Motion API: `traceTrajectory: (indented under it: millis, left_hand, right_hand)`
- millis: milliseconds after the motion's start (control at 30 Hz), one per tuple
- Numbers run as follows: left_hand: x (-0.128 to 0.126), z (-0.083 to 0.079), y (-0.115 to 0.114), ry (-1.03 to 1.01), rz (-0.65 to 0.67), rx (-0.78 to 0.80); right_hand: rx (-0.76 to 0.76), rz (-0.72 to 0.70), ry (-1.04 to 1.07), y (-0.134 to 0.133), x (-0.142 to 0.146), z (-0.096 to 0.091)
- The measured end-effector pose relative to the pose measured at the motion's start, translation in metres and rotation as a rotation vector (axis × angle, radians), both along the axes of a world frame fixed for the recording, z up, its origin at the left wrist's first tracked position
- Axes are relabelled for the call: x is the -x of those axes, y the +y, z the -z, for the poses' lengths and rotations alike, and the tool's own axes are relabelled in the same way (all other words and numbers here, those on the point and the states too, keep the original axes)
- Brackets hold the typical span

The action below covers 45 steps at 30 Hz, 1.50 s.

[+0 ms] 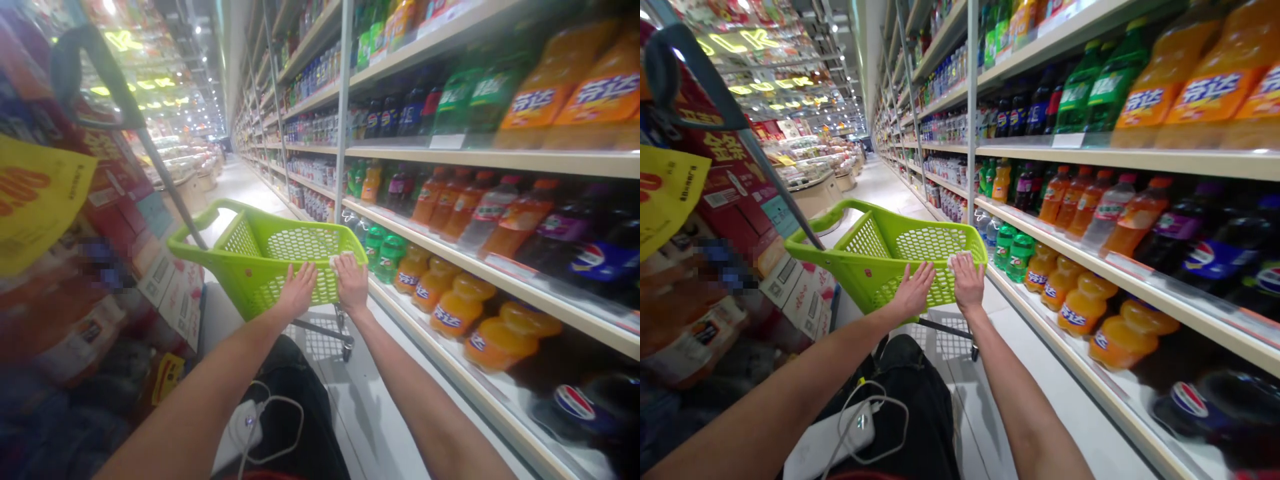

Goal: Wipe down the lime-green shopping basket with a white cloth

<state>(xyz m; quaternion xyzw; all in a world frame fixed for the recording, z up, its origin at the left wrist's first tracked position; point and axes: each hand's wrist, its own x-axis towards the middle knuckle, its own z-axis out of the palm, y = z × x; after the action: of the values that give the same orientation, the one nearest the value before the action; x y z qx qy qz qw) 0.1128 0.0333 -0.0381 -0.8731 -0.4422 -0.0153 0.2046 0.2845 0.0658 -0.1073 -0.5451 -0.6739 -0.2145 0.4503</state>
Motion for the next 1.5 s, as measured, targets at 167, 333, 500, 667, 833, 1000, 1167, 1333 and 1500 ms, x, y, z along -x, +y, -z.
traceTrajectory:
  millis: [167,333,500,667,833,1000,1167,1333,1500]
  left_hand:
    - [0.004,0.004,-0.004,-0.007,-0.002,-0.005]
    - [0.014,0.014,-0.008,-0.024,0.002,0.016]
    - [0.025,0.011,-0.005,-0.002,-0.043,-0.02]
    - [0.025,0.001,-0.003,0.014,-0.051,-0.046]
    - [0.026,0.004,-0.004,0.005,-0.05,-0.05]
    - [0.033,0.012,-0.007,0.006,-0.059,-0.014]
    - [0.042,0.012,-0.006,-0.001,-0.086,-0.02]
    - [0.048,0.009,-0.005,-0.006,-0.1,-0.018]
    - [0.056,0.012,-0.008,-0.002,-0.118,-0.01]
  right_hand:
    - [0.064,0.02,-0.052,-0.003,0.003,0.039]
    - [0.145,-0.004,-0.107,-0.024,0.003,0.072]
    - [-0.01,-0.042,-0.049,-0.02,0.016,0.036]
    - [-0.088,-0.053,-0.029,0.001,0.027,0.009]
    - [0.045,-0.05,-0.081,-0.005,0.024,0.051]
    - [0.12,-0.058,-0.117,-0.023,0.019,0.078]
    - [-0.011,-0.105,-0.057,-0.021,0.036,0.028]
    - [-0.012,-0.146,-0.054,-0.007,0.055,0.001]
    - [0.096,-0.154,-0.106,-0.011,0.052,0.046]
